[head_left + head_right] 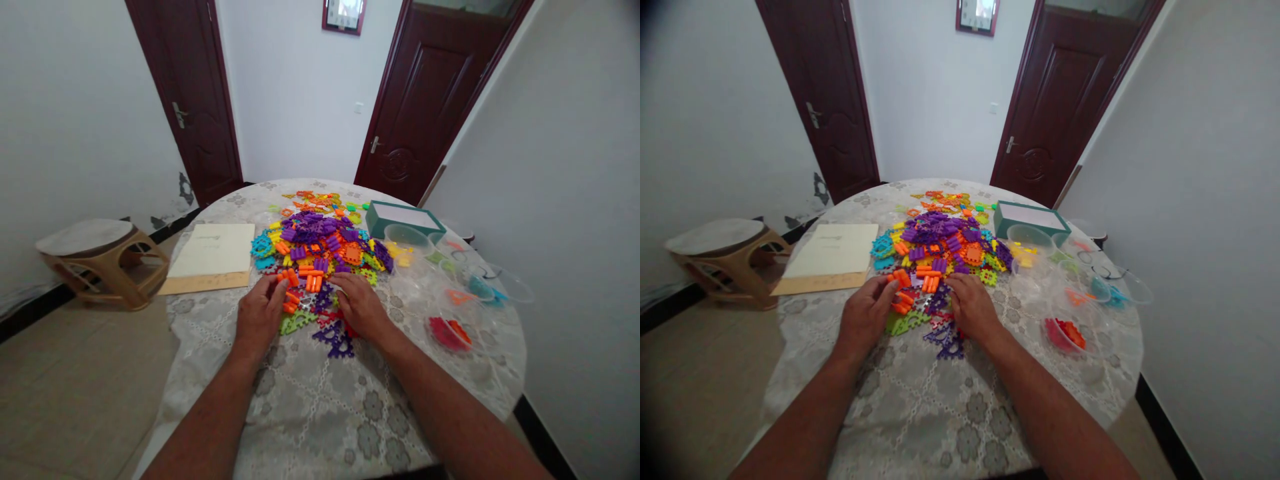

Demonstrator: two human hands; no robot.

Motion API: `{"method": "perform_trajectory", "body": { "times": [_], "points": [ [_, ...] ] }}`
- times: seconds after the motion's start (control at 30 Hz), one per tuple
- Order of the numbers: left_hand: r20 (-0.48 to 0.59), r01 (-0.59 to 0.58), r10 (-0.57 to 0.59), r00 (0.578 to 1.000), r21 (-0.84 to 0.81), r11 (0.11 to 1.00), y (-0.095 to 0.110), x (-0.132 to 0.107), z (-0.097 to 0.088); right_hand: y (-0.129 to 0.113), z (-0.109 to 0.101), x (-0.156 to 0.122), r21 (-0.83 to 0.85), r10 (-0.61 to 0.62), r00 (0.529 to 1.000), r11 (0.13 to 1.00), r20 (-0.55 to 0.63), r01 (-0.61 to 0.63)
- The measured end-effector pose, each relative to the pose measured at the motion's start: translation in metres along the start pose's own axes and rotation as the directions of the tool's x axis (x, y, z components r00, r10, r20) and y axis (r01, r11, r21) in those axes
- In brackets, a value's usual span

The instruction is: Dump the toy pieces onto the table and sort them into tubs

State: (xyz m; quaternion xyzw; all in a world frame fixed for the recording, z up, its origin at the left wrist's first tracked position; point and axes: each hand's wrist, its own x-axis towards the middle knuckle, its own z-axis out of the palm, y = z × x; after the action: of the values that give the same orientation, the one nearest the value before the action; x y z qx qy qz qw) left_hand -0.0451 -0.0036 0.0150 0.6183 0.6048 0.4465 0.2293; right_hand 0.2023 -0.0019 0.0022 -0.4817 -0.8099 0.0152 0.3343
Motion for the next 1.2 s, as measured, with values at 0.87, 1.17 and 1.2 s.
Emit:
{"method": "perform_trajectory", "body": {
  "times": [0.87,1.17,1.2],
  "points": [
    [0.200,-0.219,0.160,0.967,0.316,0.923,-0.012,-0.004,0.004,0.001,0.009,0.024,0.357,0.447,0.894,0.830,0.031,-0.428],
    [0.243,-0.299,0.252,0.937,0.179,0.937,-0.014,-0.002,0.007,0.006,0.016,0.025,0.429,0.429,0.900,0.802,0.073,-0.417],
    [0.251,-0.306,0.261,0.932,0.163,0.938,-0.014,-0.001,0.007,0.006,0.015,0.026,0.427,0.416,0.907,0.810,0.067,-0.402]
  ]
}}
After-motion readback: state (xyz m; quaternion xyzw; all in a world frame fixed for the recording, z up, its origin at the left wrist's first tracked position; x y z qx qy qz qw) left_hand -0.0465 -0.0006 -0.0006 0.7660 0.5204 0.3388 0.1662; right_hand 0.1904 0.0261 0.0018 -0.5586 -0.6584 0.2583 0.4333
